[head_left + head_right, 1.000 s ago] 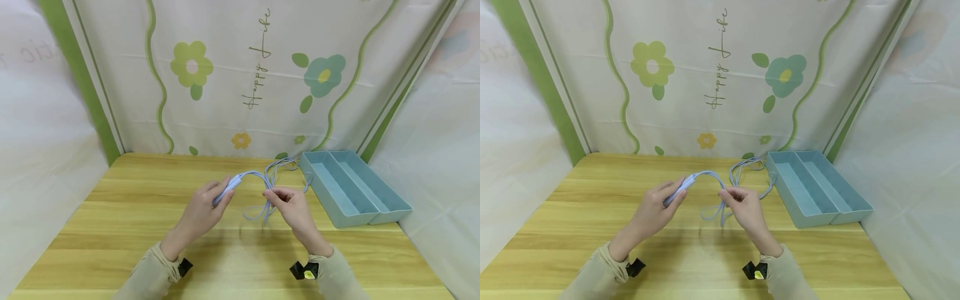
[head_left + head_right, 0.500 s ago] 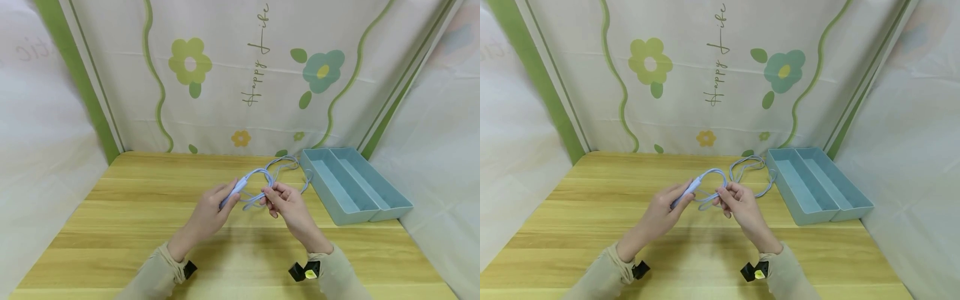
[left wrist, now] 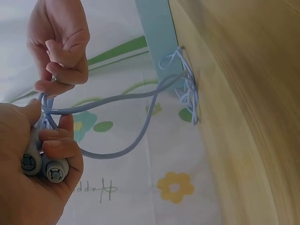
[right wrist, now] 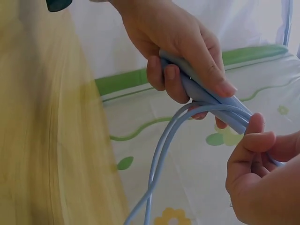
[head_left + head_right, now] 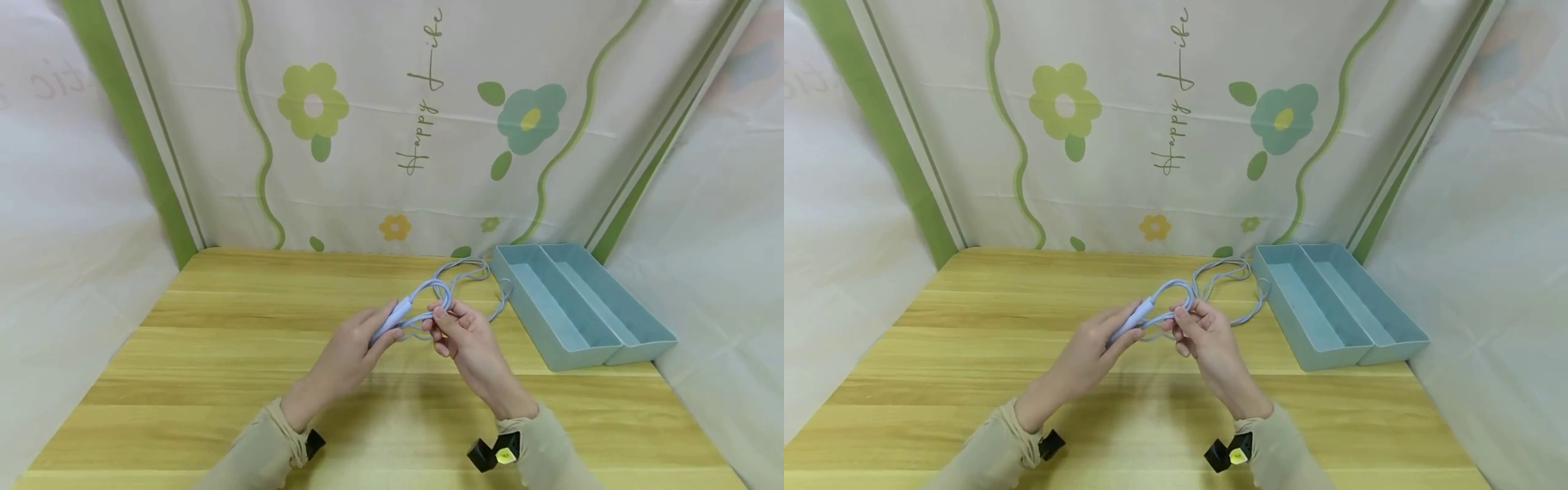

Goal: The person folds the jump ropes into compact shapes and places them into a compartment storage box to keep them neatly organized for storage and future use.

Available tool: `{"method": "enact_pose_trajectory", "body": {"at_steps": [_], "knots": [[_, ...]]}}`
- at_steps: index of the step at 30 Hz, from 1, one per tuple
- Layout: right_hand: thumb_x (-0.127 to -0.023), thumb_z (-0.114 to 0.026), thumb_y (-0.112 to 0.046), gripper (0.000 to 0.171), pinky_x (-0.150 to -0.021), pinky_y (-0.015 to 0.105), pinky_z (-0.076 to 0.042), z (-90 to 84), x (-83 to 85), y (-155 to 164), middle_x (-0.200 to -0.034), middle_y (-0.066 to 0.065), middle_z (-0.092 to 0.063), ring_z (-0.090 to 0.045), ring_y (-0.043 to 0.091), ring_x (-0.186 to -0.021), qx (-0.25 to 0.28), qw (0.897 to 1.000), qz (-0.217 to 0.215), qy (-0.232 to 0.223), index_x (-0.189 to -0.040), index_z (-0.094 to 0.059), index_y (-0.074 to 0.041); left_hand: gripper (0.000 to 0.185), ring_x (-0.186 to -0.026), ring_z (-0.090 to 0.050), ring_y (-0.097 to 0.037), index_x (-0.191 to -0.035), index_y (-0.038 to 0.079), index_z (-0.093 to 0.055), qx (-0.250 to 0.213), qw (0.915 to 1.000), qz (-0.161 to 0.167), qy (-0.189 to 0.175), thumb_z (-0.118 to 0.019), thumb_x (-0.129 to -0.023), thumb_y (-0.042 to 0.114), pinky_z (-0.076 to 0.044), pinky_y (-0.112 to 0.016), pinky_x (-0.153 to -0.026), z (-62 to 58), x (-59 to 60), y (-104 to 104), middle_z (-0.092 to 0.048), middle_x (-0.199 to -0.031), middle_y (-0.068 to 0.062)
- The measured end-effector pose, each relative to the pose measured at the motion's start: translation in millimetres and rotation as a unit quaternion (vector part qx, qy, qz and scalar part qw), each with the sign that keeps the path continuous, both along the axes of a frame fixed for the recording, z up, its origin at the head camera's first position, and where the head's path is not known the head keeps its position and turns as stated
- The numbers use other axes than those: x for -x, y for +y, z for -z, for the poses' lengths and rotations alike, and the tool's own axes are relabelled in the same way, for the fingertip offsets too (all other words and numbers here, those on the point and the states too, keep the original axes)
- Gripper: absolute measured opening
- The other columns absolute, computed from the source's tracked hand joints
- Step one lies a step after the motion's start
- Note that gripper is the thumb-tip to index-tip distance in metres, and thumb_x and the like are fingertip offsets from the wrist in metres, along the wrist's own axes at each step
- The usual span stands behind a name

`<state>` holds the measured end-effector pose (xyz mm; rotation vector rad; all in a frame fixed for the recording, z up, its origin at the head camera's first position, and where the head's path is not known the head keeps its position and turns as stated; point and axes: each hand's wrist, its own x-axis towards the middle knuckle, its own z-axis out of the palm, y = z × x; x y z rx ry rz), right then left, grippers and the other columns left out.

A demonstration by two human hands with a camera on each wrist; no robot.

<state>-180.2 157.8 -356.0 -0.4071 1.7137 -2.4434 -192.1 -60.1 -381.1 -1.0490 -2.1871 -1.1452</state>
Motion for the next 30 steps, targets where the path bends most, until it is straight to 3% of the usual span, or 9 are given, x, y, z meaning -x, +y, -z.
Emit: {"method": "enact_pose_trajectory", "body": {"at_steps": [5,9,14,21,26,30], "knots": [[-0.102,-0.057,-0.016,0.016,-0.054,0.020,-0.040,2.8,-2.9,-1.5,-0.089,0.008,-0.065,-0.051,0.014,-0.073,0.025,0.999,-0.016,-0.018,-0.108,-0.057,-0.001,0.053,-0.079,-0.056,-0.013,-0.141,-0.003,-0.049,-0.003,1.0000,0.004,0.001,-0.069,-0.094,0.012,-0.050,-0.023,-0.065,-0.2,-0.3,2.5,-0.064,-0.107,-0.011],[-0.102,-0.057,-0.016,0.017,-0.055,0.020,-0.039,3.6,-1.8,-3.1,-0.090,0.008,-0.066,-0.050,0.014,-0.073,0.021,1.000,-0.005,-0.014,-0.109,-0.057,0.000,0.048,-0.089,-0.062,-0.015,-0.139,-0.004,-0.052,-0.011,0.9999,0.008,0.009,-0.067,-0.094,0.004,-0.053,-0.025,-0.072,-0.2,1.3,3.5,-0.065,-0.115,-0.015],[-0.101,-0.057,-0.015,0.021,-0.054,0.019,-0.038,4.7,0.3,-3.4,-0.088,0.007,-0.066,-0.049,0.014,-0.072,0.004,1.000,0.020,-0.008,-0.110,-0.056,0.004,0.048,-0.090,-0.062,-0.015,-0.141,-0.003,-0.049,0.031,0.9993,-0.003,0.023,-0.064,-0.096,0.003,-0.054,-0.028,-0.073,-2.2,-0.1,3.0,-0.064,-0.114,-0.015],[-0.100,-0.060,-0.016,0.022,-0.055,0.021,-0.037,6.0,-1.6,-4.8,-0.086,0.007,-0.067,-0.049,0.014,-0.071,-0.015,0.999,0.028,-0.013,-0.109,-0.057,0.004,0.046,-0.080,-0.057,-0.013,-0.145,0.001,-0.045,0.103,0.9939,-0.039,-0.010,-0.055,-0.102,0.014,-0.051,-0.028,-0.065,-5.9,-4.7,-0.1,-0.062,-0.115,-0.013],[-0.100,-0.060,-0.017,0.030,-0.055,0.021,-0.036,4.8,-1.5,-4.5,-0.085,0.007,-0.068,-0.049,0.014,-0.070,-0.029,0.999,0.038,-0.002,-0.111,-0.053,0.011,0.043,-0.068,-0.056,-0.013,-0.141,-0.002,-0.048,0.144,0.9865,-0.068,0.038,-0.056,-0.102,0.016,-0.049,-0.026,-0.055,-6.8,-5.8,0.2,-0.064,-0.101,-0.013],[-0.101,-0.058,-0.017,0.028,-0.055,0.021,-0.038,2.1,-2.9,-3.4,-0.085,0.007,-0.067,-0.049,0.015,-0.070,-0.031,0.999,0.041,0.001,-0.111,-0.053,0.009,0.043,-0.068,-0.057,-0.013,-0.137,-0.003,-0.050,0.146,0.9861,-0.058,0.053,-0.062,-0.099,0.011,-0.049,-0.026,-0.056,-3.7,-4.7,1.1,-0.066,-0.097,-0.012]]}}
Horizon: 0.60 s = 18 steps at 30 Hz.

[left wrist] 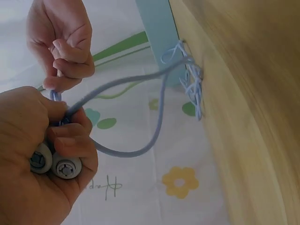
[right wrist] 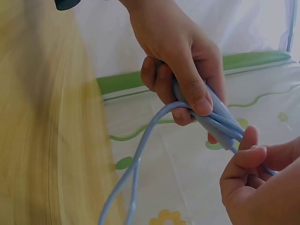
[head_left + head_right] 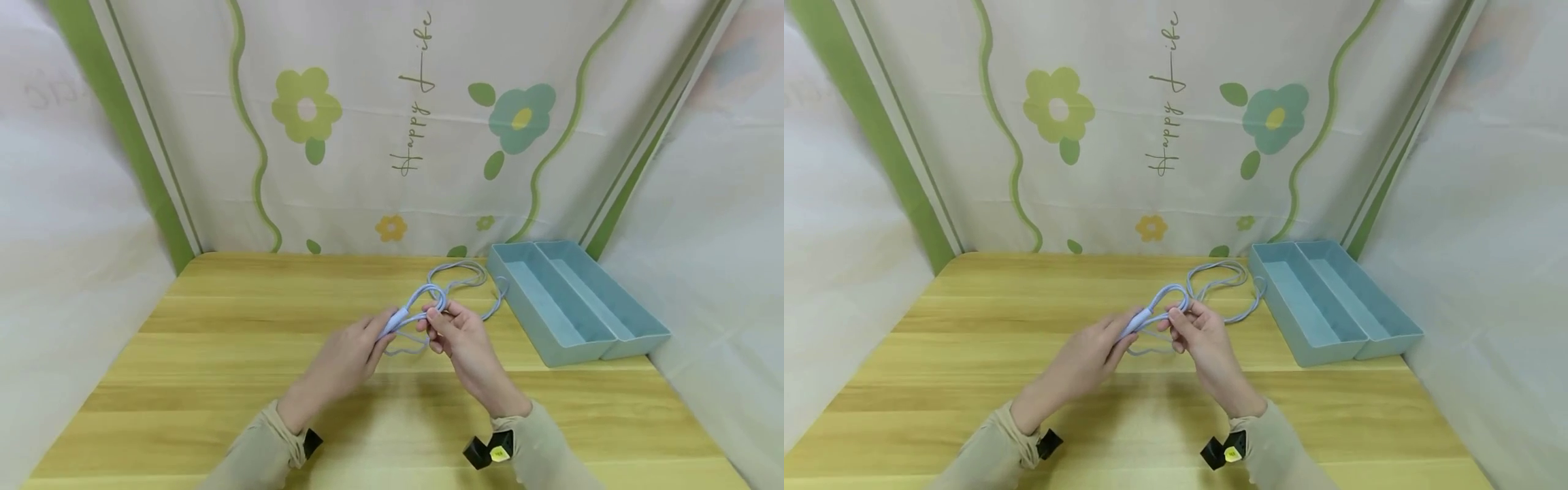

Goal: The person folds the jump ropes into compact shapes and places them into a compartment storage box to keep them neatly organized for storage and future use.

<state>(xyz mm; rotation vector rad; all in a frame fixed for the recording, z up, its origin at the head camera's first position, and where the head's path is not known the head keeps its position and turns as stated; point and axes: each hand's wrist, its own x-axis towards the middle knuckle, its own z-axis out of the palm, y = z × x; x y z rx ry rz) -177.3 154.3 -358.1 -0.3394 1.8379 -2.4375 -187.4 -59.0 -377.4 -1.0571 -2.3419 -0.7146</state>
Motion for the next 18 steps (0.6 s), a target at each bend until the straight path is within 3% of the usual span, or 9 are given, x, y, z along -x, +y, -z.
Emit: {"method": "enact_pose_trajectory", "body": {"at_steps": [4,8,18], "knots": [[-0.102,-0.057,-0.018,0.028,-0.056,0.022,-0.040,-2.0,-1.1,0.0,-0.086,0.007,-0.066,-0.049,0.015,-0.072,-0.008,1.000,-0.003,0.007,-0.112,-0.053,0.007,0.040,-0.076,-0.059,-0.012,-0.135,-0.003,-0.051,-0.026,0.9995,0.017,-0.012,-0.062,-0.097,0.005,-0.052,-0.026,-0.063,2.1,2.0,0.5,-0.066,-0.106,-0.011],[-0.101,-0.058,-0.017,0.027,-0.056,0.022,-0.039,-2.2,0.2,-1.1,-0.086,0.007,-0.067,-0.049,0.016,-0.071,-0.011,1.000,0.001,0.011,-0.111,-0.054,0.007,0.036,-0.081,-0.062,-0.014,-0.131,-0.003,-0.053,-0.030,0.9996,0.001,-0.004,-0.062,-0.096,0.004,-0.053,-0.027,-0.065,-0.5,3.5,-0.6,-0.065,-0.105,-0.011],[-0.100,-0.060,-0.018,0.027,-0.055,0.022,-0.038,3.1,-0.9,-2.8,-0.084,0.009,-0.066,-0.049,0.015,-0.068,-0.057,0.998,0.002,0.010,-0.109,-0.056,0.007,0.018,-0.062,-0.051,-0.009,-0.111,-0.001,-0.058,0.026,0.9993,-0.026,0.005,-0.064,-0.096,0.008,-0.044,-0.022,-0.050,2.4,-0.1,-5.0,-0.058,-0.085,-0.003]]}}
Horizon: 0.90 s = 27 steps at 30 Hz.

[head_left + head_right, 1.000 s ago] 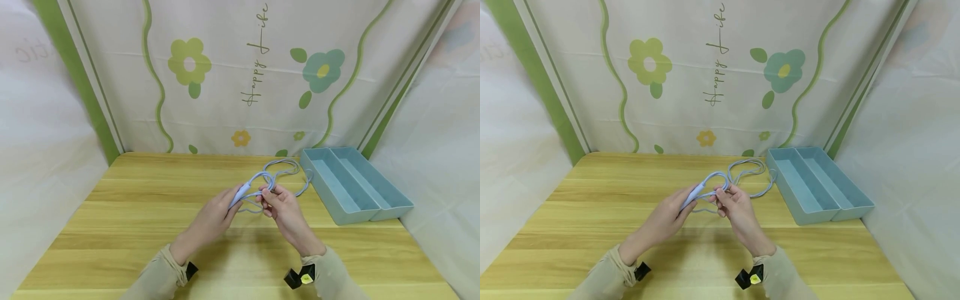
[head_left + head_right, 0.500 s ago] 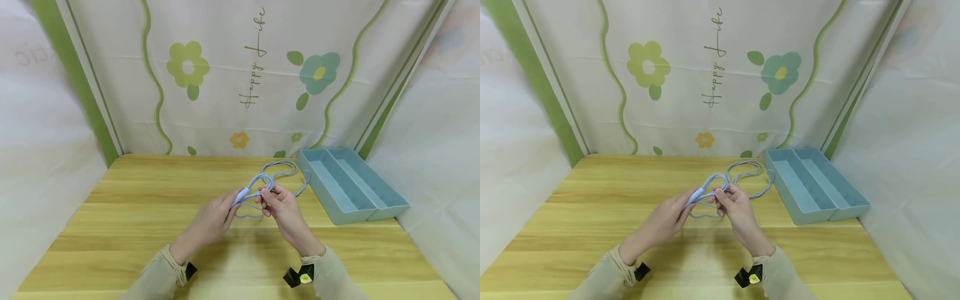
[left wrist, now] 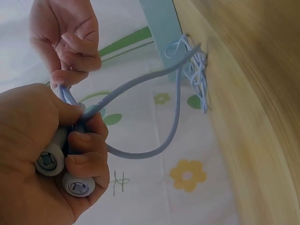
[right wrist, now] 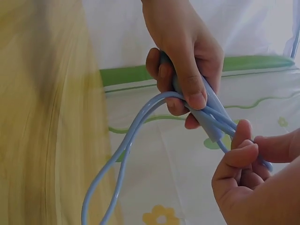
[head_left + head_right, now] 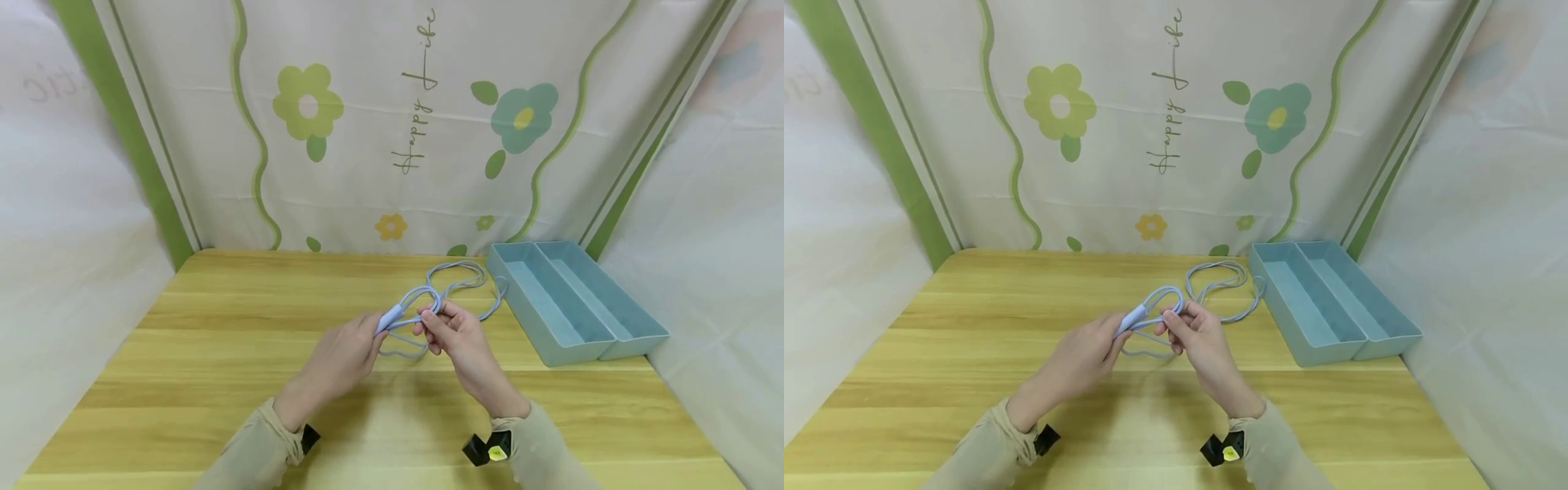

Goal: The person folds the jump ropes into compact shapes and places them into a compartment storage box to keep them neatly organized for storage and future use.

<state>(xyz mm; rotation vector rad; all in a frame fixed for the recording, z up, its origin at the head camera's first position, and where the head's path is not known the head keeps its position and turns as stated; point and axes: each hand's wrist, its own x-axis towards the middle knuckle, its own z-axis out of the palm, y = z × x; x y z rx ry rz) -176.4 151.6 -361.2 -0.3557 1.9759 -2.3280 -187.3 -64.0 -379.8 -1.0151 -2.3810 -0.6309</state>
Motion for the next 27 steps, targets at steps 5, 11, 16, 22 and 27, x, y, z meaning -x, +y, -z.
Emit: {"method": "enact_pose_trajectory", "body": {"at_steps": [5,11,16,22,27], "knots": [[-0.099,-0.063,-0.021,0.030,-0.055,0.022,-0.038,-0.5,0.5,2.4,-0.084,0.009,-0.066,-0.049,0.015,-0.068,-0.009,1.000,0.002,0.009,-0.106,-0.057,0.008,0.012,-0.059,-0.045,-0.009,-0.103,0.000,-0.056,0.011,0.9999,0.001,-0.006,-0.062,-0.097,0.009,-0.037,-0.021,-0.046,-0.6,-0.1,-0.7,-0.051,-0.079,0.000],[-0.098,-0.064,-0.021,0.032,-0.055,0.022,-0.039,-1.0,0.1,5.4,-0.084,0.010,-0.065,-0.050,0.016,-0.069,-0.010,1.000,0.012,0.012,-0.106,-0.058,0.010,0.011,-0.059,-0.043,-0.009,-0.096,0.005,-0.053,0.004,0.9994,0.011,-0.034,-0.063,-0.097,0.009,-0.037,-0.022,-0.046,-4.3,-3.1,-1.5,-0.046,-0.077,0.002],[-0.098,-0.064,-0.021,0.031,-0.056,0.022,-0.040,-2.2,0.5,5.9,-0.086,0.011,-0.066,-0.050,0.016,-0.070,-0.017,1.000,0.010,0.021,-0.107,-0.060,0.008,0.010,-0.059,-0.044,-0.010,-0.101,0.003,-0.054,-0.009,0.9985,0.014,-0.052,-0.061,-0.098,0.010,-0.039,-0.022,-0.047,-6.5,-2.9,-1.2,-0.049,-0.078,0.002],[-0.098,-0.064,-0.024,0.030,-0.056,0.022,-0.039,-4.3,0.2,7.1,-0.087,0.013,-0.065,-0.050,0.018,-0.071,-0.029,0.999,0.013,0.033,-0.107,-0.062,0.005,0.010,-0.065,-0.053,-0.009,-0.104,0.004,-0.054,-0.027,0.9964,0.030,-0.074,-0.061,-0.098,0.008,-0.043,-0.022,-0.051,-8.1,-2.1,-1.6,-0.064,-0.084,0.001],[-0.098,-0.064,-0.023,0.029,-0.056,0.022,-0.039,-5.2,1.0,7.3,-0.088,0.015,-0.065,-0.050,0.020,-0.073,-0.031,0.999,0.018,0.030,-0.107,-0.063,0.004,0.008,-0.064,-0.054,-0.007,-0.106,0.007,-0.054,-0.037,0.9930,0.045,-0.103,-0.059,-0.100,0.010,-0.042,-0.022,-0.049,-7.1,-1.6,-3.6,-0.068,-0.088,0.003]]}}
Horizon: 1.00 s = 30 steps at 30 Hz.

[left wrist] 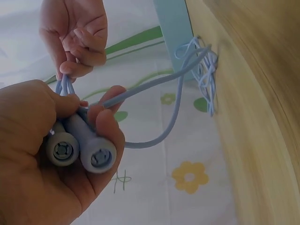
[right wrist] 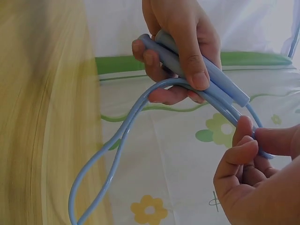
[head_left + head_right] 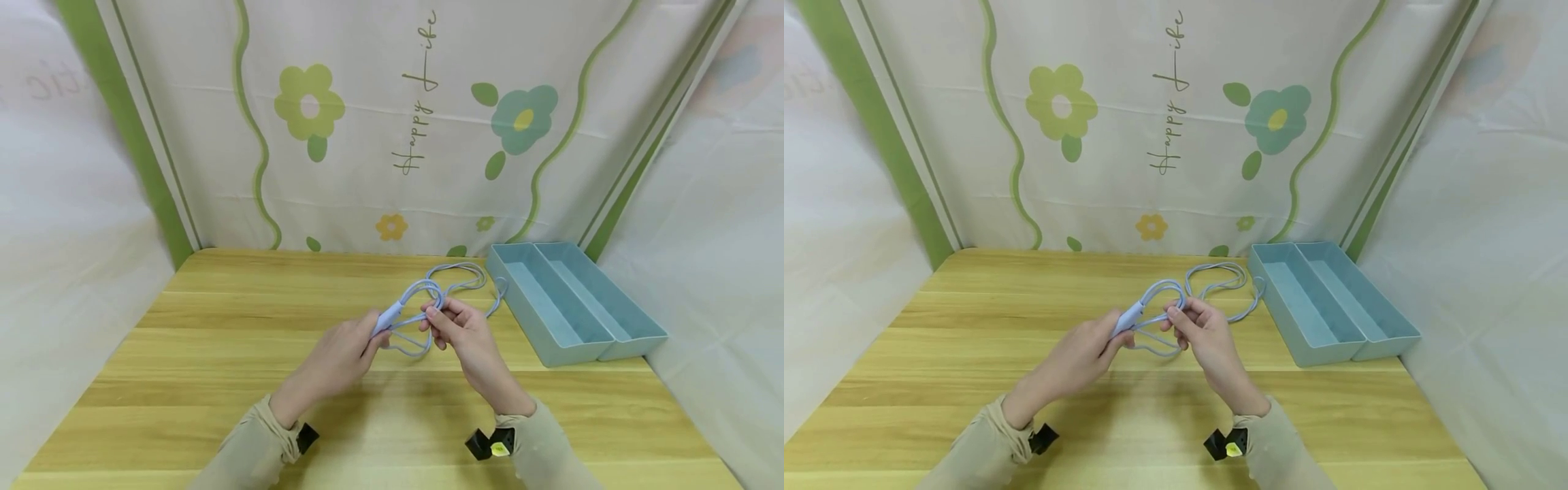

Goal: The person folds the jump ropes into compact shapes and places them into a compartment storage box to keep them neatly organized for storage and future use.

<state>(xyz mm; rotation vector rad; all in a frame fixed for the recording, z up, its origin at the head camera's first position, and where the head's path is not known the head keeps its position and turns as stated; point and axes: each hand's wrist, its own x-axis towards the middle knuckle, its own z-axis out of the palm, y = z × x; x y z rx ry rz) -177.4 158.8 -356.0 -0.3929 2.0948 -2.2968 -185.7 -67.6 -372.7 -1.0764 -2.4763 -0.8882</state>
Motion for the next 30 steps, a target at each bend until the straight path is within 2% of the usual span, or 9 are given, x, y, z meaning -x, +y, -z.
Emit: {"method": "enact_pose_trajectory", "body": {"at_steps": [6,10,12,15,18,20,23,27,30], "knots": [[-0.098,-0.064,-0.021,0.027,-0.056,0.022,-0.040,0.8,0.8,0.3,-0.088,0.017,-0.064,-0.050,0.021,-0.072,-0.003,1.000,0.005,0.000,-0.107,-0.062,0.004,0.004,-0.061,-0.051,-0.005,-0.103,0.009,-0.055,-0.004,0.9998,0.003,-0.017,-0.057,-0.101,0.012,-0.040,-0.022,-0.045,-0.1,0.0,-1.2,-0.069,-0.090,0.003],[-0.098,-0.064,-0.024,0.031,-0.057,0.023,-0.042,1.0,1.9,1.4,-0.091,0.017,-0.064,-0.051,0.020,-0.072,-0.013,1.000,-0.011,0.004,-0.111,-0.062,0.004,0.004,-0.055,-0.045,-0.004,-0.101,0.010,-0.056,-0.015,0.9992,-0.004,-0.036,-0.055,-0.102,0.013,-0.038,-0.023,-0.044,-3.1,-1.9,-2.1,-0.069,-0.089,0.003],[-0.098,-0.064,-0.026,0.033,-0.062,0.025,-0.045,1.0,3.0,3.0,-0.096,0.017,-0.065,-0.055,0.023,-0.078,-0.030,0.999,-0.026,0.009,-0.116,-0.061,0.002,0.005,-0.052,-0.041,-0.003,-0.100,0.011,-0.056,-0.033,0.9981,-0.004,-0.052,-0.053,-0.103,0.014,-0.037,-0.022,-0.044,-5.1,-3.1,-2.4,-0.065,-0.084,0.005],[-0.097,-0.065,-0.024,0.039,-0.081,0.036,-0.049,2.2,4.1,6.3,-0.117,0.016,-0.060,-0.057,0.030,-0.102,-0.071,0.995,-0.071,0.019,-0.131,-0.057,-0.007,0.007,-0.050,-0.036,-0.003,-0.099,0.014,-0.055,-0.075,0.9939,0.007,-0.081,-0.051,-0.104,0.014,-0.035,-0.022,-0.044,-8.1,-4.7,-2.3,-0.059,-0.079,0.008],[-0.094,-0.069,-0.025,0.054,-0.102,0.051,-0.037,7.8,5.1,6.0,-0.141,0.008,-0.048,-0.043,0.032,-0.129,-0.146,0.982,-0.110,0.048,-0.144,-0.047,-0.021,0.010,-0.051,-0.036,-0.004,-0.097,0.015,-0.054,-0.119,0.9869,0.025,-0.106,-0.049,-0.105,0.013,-0.035,-0.023,-0.045,-10.6,-6.8,-1.5,-0.054,-0.077,0.008],[-0.094,-0.070,-0.027,0.064,-0.107,0.057,-0.029,13.6,5.5,2.7,-0.151,0.001,-0.038,-0.033,0.030,-0.138,-0.199,0.968,-0.131,0.074,-0.149,-0.039,-0.029,0.011,-0.054,-0.038,-0.006,-0.096,0.013,-0.054,-0.142,0.9819,0.039,-0.119,-0.049,-0.105,0.013,-0.037,-0.024,-0.048,-11.6,-8.0,-0.6,-0.054,-0.077,0.006],[-0.097,-0.065,-0.033,0.065,-0.111,0.053,-0.025,22.4,6.4,-5.9,-0.156,-0.008,-0.030,-0.024,0.019,-0.143,-0.281,0.939,-0.137,0.141,-0.152,-0.031,-0.034,0.011,-0.057,-0.041,-0.008,-0.105,0.009,-0.057,-0.170,0.9751,0.055,-0.132,-0.048,-0.105,0.014,-0.040,-0.026,-0.052,-13.8,-9.9,0.7,-0.054,-0.079,0.004],[-0.104,-0.054,-0.026,0.051,-0.109,0.045,-0.033,31.6,7.7,-17.0,-0.148,-0.007,-0.042,-0.036,0.015,-0.137,-0.307,0.915,-0.147,0.215,-0.151,-0.036,-0.026,0.018,-0.059,-0.042,-0.011,-0.112,0.005,-0.058,-0.192,0.9706,0.055,-0.134,-0.047,-0.106,0.017,-0.041,-0.027,-0.052,-16.0,-11.5,1.6,-0.054,-0.080,0.001],[-0.105,-0.050,-0.018,0.038,-0.101,0.041,-0.042,36.7,6.9,-20.8,-0.131,-0.003,-0.056,-0.050,0.016,-0.123,-0.300,0.913,-0.145,0.237,-0.142,-0.049,-0.014,0.017,-0.058,-0.041,-0.011,-0.105,0.006,-0.056,-0.203,0.9679,0.048,-0.141,-0.046,-0.106,0.020,-0.039,-0.027,-0.051,-15.4,-11.1,1.9,-0.054,-0.080,-0.001]]}}
